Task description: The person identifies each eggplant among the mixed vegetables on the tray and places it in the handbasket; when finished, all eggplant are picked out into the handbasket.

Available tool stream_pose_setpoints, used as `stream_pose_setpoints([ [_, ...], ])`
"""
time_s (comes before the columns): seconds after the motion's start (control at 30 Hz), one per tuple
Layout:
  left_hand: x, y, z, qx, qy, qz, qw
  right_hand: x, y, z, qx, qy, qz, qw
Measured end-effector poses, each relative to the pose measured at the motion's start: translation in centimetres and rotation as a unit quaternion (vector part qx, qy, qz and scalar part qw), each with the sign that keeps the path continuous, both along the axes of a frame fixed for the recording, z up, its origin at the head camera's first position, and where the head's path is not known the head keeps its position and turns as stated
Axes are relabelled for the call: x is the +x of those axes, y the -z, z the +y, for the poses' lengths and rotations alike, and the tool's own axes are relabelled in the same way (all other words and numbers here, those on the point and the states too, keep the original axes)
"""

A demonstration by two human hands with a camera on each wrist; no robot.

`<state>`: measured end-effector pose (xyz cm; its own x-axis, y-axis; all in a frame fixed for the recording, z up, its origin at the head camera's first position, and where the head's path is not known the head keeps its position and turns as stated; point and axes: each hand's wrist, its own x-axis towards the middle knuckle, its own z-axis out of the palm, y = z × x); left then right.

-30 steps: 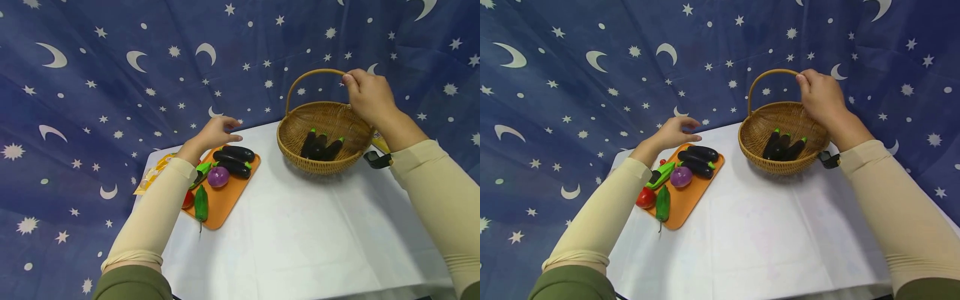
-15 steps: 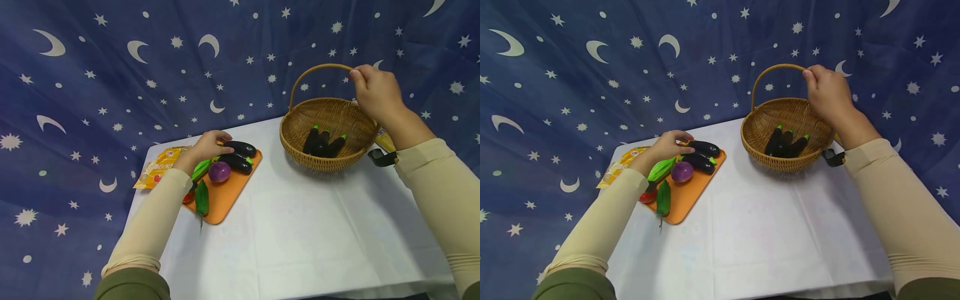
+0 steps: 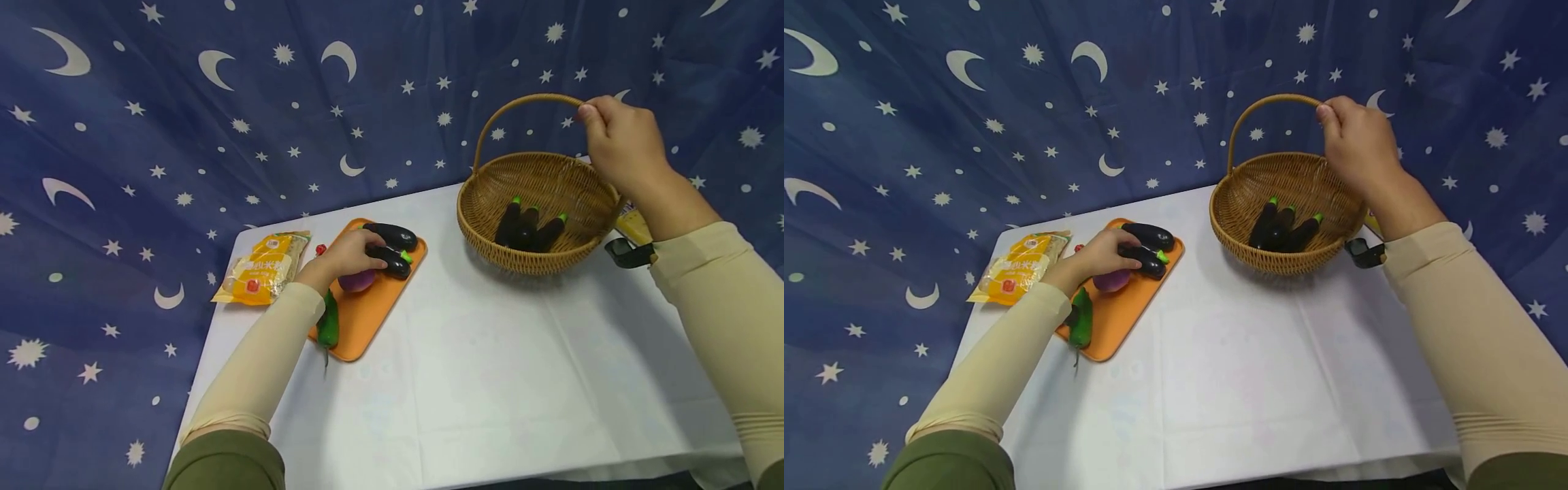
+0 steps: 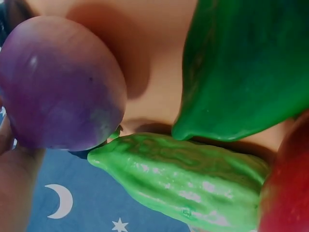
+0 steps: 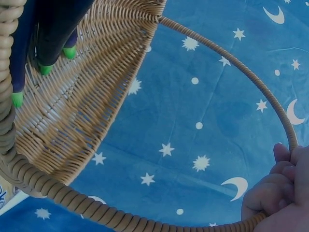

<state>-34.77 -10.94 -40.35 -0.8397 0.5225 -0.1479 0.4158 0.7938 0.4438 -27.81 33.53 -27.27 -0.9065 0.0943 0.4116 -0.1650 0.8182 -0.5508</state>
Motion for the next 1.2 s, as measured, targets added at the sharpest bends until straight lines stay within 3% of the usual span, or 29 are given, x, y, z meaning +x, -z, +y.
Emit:
stream_pose_setpoints([
  [0.6, -0.1, 2.1, 0.9, -0.101, 0.051, 0.044, 0.9926, -0.2, 0.3, 0.0, 0.010, 0.012, 0.002, 1.000],
  [0.83, -0.3, 0.7, 1.0, -0.044, 0.053, 0.039, 0.9968, -0.2, 0.2, 0.1, 0.012, 0.016, 0.000, 1.000],
  [1.2, -0.2, -1.2, 1.2, 0.017, 0.044, 0.078, 0.9958, -0.1, 0.2, 0.0, 0.011, 0.011, 0.004, 1.000],
])
